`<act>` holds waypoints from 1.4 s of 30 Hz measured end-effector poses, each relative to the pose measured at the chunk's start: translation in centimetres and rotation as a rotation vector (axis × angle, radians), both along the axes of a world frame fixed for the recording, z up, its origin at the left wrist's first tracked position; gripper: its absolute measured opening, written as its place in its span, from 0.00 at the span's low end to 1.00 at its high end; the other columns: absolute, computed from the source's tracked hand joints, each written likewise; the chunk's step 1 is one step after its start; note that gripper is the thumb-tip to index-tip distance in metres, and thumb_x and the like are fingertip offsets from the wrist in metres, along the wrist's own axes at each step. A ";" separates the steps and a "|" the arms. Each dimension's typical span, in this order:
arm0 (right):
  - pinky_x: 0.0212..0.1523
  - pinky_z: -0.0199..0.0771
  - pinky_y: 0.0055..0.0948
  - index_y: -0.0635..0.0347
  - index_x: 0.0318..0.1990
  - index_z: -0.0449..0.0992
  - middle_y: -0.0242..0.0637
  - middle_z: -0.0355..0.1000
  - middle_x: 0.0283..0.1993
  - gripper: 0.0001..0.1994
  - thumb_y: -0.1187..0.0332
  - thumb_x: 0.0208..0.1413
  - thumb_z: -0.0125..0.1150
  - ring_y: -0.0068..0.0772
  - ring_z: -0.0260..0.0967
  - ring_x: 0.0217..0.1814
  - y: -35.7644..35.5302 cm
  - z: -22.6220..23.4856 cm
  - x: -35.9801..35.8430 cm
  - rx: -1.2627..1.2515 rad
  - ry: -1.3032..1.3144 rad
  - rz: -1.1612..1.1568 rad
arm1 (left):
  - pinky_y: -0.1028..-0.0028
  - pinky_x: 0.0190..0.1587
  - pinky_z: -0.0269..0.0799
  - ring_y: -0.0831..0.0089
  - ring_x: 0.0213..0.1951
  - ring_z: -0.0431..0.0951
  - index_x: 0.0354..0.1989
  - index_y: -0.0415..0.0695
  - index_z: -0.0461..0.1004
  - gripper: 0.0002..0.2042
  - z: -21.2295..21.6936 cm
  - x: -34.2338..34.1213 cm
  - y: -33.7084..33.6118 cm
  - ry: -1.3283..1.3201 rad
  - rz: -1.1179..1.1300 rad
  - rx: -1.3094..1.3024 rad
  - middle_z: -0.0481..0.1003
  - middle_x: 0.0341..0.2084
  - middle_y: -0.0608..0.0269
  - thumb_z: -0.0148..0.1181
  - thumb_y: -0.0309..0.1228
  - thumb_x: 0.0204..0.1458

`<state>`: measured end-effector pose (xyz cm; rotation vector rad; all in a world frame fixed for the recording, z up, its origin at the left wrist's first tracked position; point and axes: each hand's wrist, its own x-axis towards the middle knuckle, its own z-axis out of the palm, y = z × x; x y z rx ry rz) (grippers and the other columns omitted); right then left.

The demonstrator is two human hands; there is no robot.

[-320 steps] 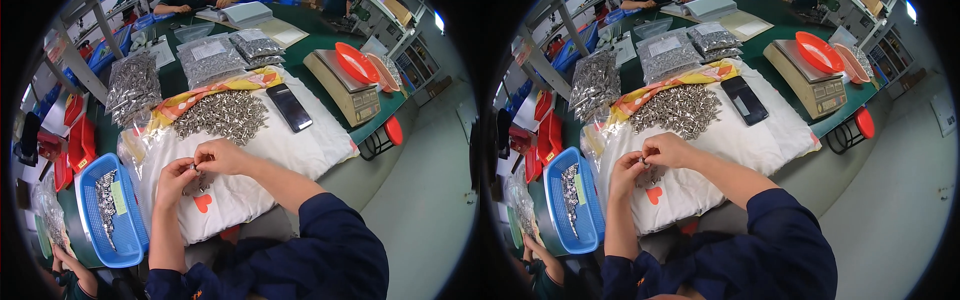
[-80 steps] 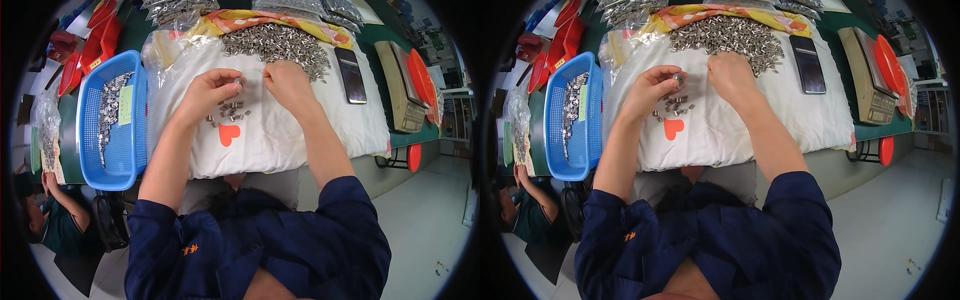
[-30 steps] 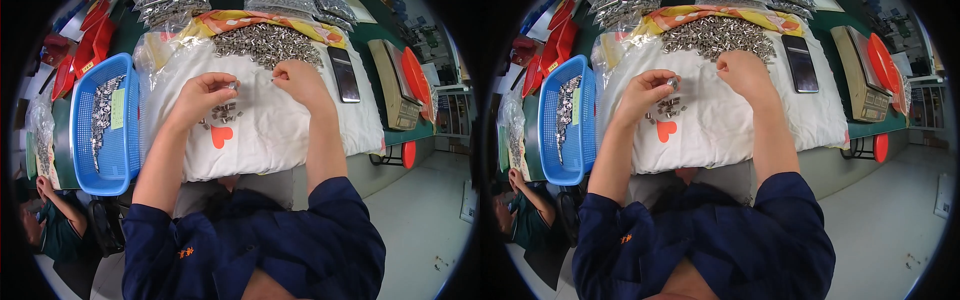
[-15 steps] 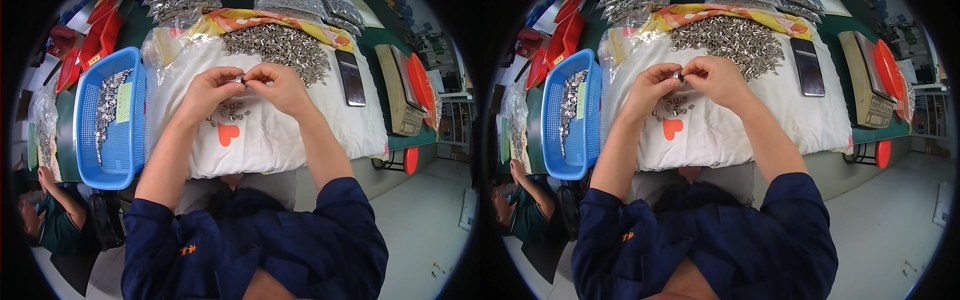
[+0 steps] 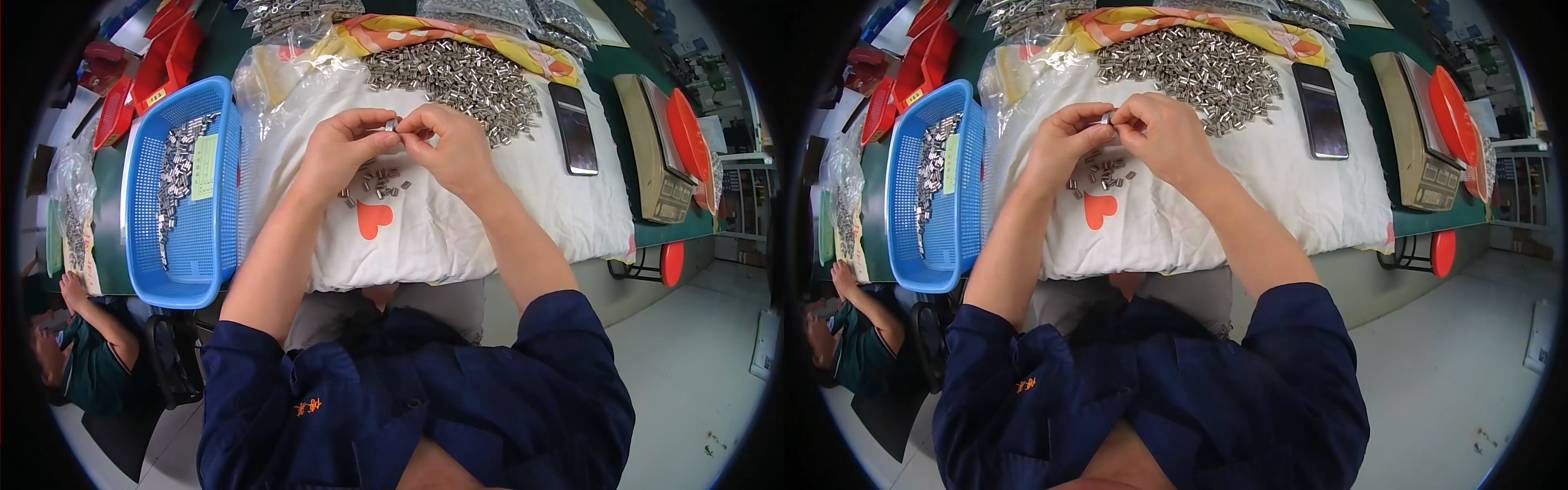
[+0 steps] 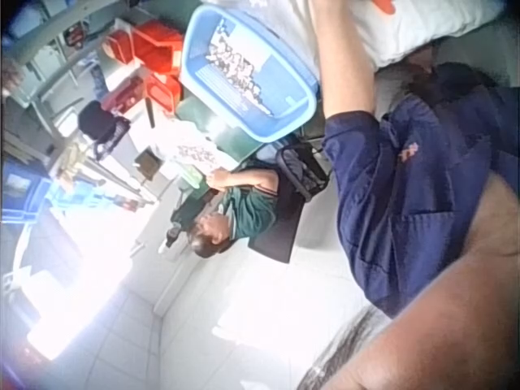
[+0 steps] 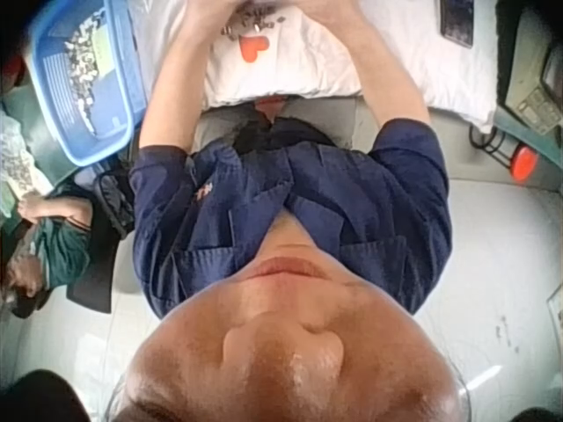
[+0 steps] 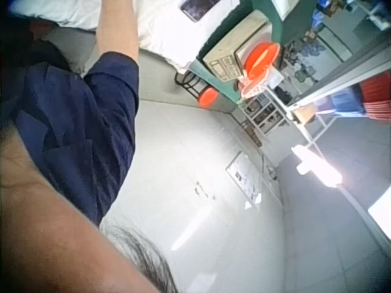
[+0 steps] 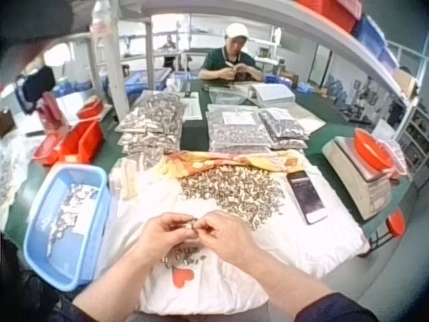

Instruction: Assembling small metal pins and components into a cylindrical housing at a factory workbench.

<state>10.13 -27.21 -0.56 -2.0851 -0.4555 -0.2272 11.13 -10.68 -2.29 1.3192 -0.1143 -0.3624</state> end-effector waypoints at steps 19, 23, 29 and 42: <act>0.33 0.66 0.30 0.56 0.40 0.70 0.41 0.67 0.28 0.15 0.65 0.42 0.56 0.36 0.66 0.31 -8.3 2.4 -2.3 -0.651 0.276 -0.245 | 0.84 0.30 0.67 0.85 0.27 0.71 0.37 0.39 0.71 0.12 0.7 -1.1 -0.6 -0.195 -0.241 0.400 0.73 0.25 0.69 0.59 0.21 0.41; 0.34 0.66 0.32 0.56 0.39 0.69 0.40 0.68 0.28 0.14 0.65 0.43 0.55 0.38 0.66 0.33 -7.0 -0.4 -2.0 -0.719 0.062 -0.295 | 0.85 0.29 0.67 0.86 0.26 0.70 0.36 0.39 0.72 0.11 1.0 -1.2 -0.4 -0.232 -0.264 0.402 0.73 0.24 0.69 0.59 0.21 0.41; 0.34 0.67 0.37 0.59 0.28 0.71 0.43 0.68 0.28 0.05 0.69 0.44 0.51 0.42 0.67 0.33 -3.1 -1.3 1.1 -0.717 -0.034 -0.259 | 0.86 0.24 0.65 0.87 0.24 0.68 0.36 0.39 0.72 0.11 1.7 -1.6 0.2 -0.091 -0.343 0.378 0.71 0.22 0.71 0.59 0.22 0.41; 0.32 0.68 0.37 0.59 0.25 0.72 0.41 0.69 0.26 0.05 0.70 0.41 0.50 0.41 0.68 0.31 -2.2 -1.0 3.7 -0.879 -0.112 -0.150 | 0.85 0.28 0.67 0.85 0.27 0.70 0.36 0.38 0.71 0.10 1.0 -0.8 0.7 -0.049 -0.390 0.270 0.72 0.25 0.69 0.58 0.21 0.42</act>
